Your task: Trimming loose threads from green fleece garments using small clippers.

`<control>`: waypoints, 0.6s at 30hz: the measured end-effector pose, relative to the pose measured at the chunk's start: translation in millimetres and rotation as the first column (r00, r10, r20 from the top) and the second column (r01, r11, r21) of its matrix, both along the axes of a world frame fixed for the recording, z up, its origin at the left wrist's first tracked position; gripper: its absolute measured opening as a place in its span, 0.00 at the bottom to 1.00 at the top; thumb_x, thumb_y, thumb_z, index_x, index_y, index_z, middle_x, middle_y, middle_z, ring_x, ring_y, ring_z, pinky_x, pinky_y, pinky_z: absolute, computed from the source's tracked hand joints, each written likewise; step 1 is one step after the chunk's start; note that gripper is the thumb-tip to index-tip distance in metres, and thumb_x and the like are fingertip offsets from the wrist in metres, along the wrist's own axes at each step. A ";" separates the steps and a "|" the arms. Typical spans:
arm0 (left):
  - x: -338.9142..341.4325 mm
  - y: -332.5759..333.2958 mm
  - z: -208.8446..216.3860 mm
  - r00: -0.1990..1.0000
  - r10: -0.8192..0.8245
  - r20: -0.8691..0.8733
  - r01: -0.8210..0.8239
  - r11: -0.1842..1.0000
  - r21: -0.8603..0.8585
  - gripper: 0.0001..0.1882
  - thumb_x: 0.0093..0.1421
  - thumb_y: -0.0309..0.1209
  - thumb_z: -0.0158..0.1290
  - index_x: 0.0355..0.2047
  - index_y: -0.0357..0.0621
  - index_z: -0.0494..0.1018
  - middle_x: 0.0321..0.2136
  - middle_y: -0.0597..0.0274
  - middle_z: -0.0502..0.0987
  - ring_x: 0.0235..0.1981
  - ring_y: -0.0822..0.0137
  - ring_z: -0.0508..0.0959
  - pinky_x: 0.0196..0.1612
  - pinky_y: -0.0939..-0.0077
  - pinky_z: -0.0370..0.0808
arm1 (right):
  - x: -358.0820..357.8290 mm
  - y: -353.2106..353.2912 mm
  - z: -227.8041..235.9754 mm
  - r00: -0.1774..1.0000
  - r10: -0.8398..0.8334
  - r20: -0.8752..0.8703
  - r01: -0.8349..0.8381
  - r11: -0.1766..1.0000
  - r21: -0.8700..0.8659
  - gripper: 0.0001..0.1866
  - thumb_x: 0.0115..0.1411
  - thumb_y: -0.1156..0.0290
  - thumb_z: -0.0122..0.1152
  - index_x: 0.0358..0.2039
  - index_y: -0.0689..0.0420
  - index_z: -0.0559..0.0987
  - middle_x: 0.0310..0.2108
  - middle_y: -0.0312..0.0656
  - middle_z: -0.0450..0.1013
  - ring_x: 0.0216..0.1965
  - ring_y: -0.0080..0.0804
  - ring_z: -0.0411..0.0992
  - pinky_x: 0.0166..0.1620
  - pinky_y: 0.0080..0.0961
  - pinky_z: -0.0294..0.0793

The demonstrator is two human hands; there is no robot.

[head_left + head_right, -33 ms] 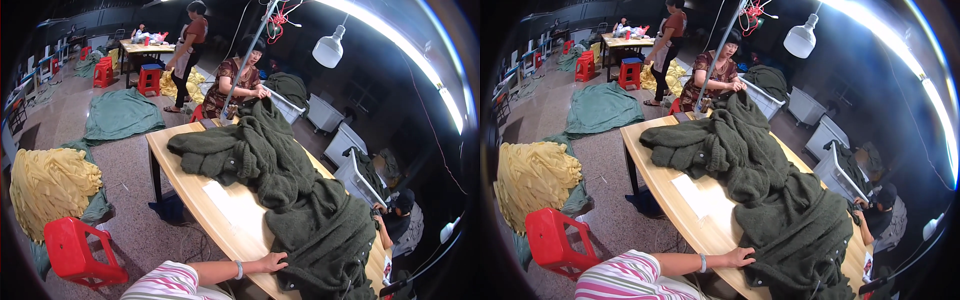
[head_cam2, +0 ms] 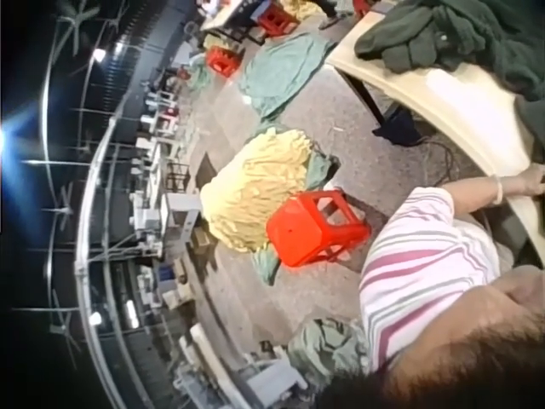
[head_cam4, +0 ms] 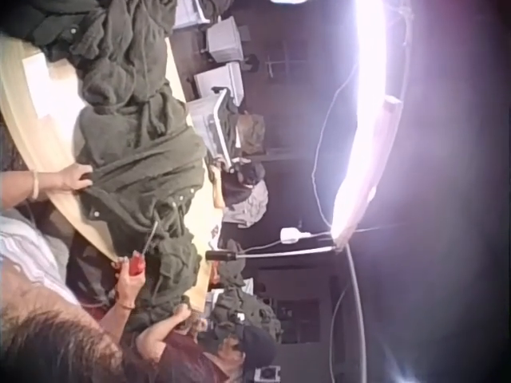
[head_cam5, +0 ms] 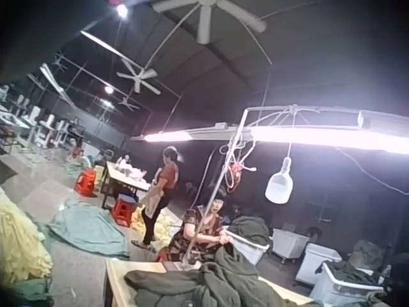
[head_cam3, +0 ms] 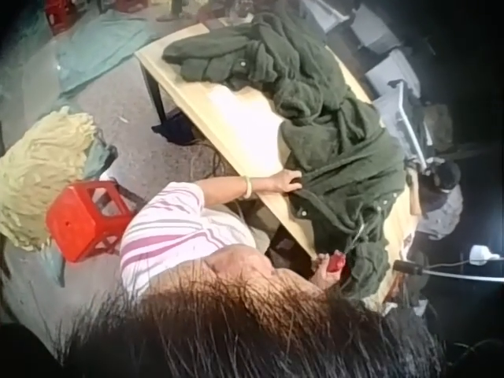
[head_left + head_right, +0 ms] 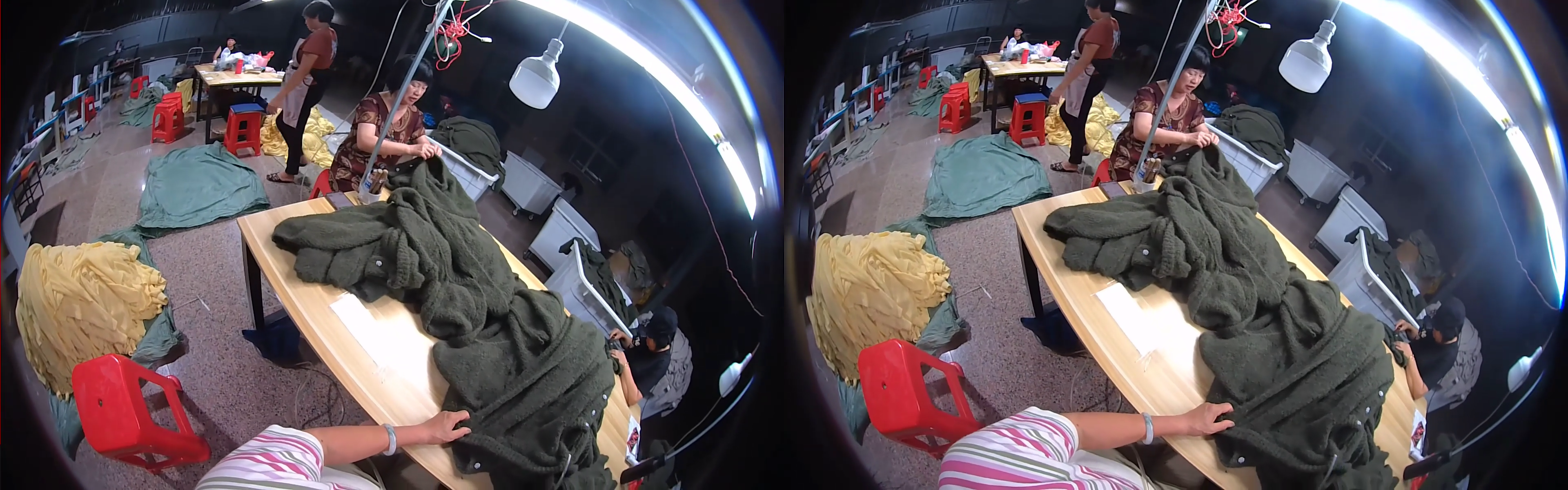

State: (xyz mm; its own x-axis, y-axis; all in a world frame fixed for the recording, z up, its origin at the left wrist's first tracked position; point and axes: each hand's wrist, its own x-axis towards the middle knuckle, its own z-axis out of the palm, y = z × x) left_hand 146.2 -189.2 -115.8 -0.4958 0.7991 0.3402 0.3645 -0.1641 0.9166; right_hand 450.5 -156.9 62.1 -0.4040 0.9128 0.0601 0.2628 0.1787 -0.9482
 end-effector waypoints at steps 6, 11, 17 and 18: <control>-2.5 4.7 0.9 0.998 0.059 -0.036 -0.057 0.996 0.074 0.15 0.59 0.37 0.54 0.38 0.38 0.67 0.25 0.47 0.76 0.31 0.48 0.78 0.34 0.61 0.73 | -35.2 7.6 -41.9 0.982 0.170 0.081 -0.168 0.985 -0.032 0.24 0.60 0.76 0.61 0.57 0.59 0.68 0.33 0.38 0.76 0.27 0.19 0.72 0.26 0.13 0.70; -7.1 7.5 -3.8 0.997 0.080 -0.010 -0.080 0.996 0.028 0.16 0.57 0.36 0.55 0.38 0.37 0.67 0.28 0.43 0.75 0.33 0.43 0.76 0.35 0.58 0.72 | -68.6 14.6 -65.4 0.946 0.304 0.116 -0.288 0.948 -0.134 0.27 0.59 0.76 0.62 0.59 0.60 0.67 0.39 0.39 0.76 0.29 0.21 0.74 0.27 0.13 0.70; -1.0 10.6 -7.7 0.994 0.106 -0.035 -0.102 0.988 0.114 0.17 0.58 0.37 0.55 0.39 0.37 0.67 0.29 0.39 0.75 0.34 0.40 0.76 0.36 0.53 0.73 | -86.7 41.9 -103.3 0.920 0.391 0.020 -0.386 0.915 -0.121 0.24 0.58 0.77 0.63 0.56 0.63 0.70 0.41 0.38 0.75 0.32 0.23 0.75 0.32 0.17 0.77; -2.8 5.7 -10.2 0.996 0.088 -0.030 -0.086 0.993 0.075 0.17 0.58 0.38 0.55 0.39 0.38 0.67 0.29 0.39 0.75 0.34 0.40 0.76 0.35 0.53 0.73 | -95.9 37.8 -106.4 0.913 0.397 -0.090 -0.405 0.907 -0.117 0.24 0.59 0.77 0.63 0.56 0.63 0.70 0.41 0.37 0.75 0.33 0.23 0.75 0.32 0.16 0.77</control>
State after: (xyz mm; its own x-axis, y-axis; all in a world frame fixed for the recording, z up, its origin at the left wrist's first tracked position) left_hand 143.5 -183.5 -126.0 -0.5498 0.7253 0.4143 0.4106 -0.1973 0.8902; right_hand 354.6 -119.2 -44.2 -0.7370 0.6758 -0.0106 0.1337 0.1304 -0.9824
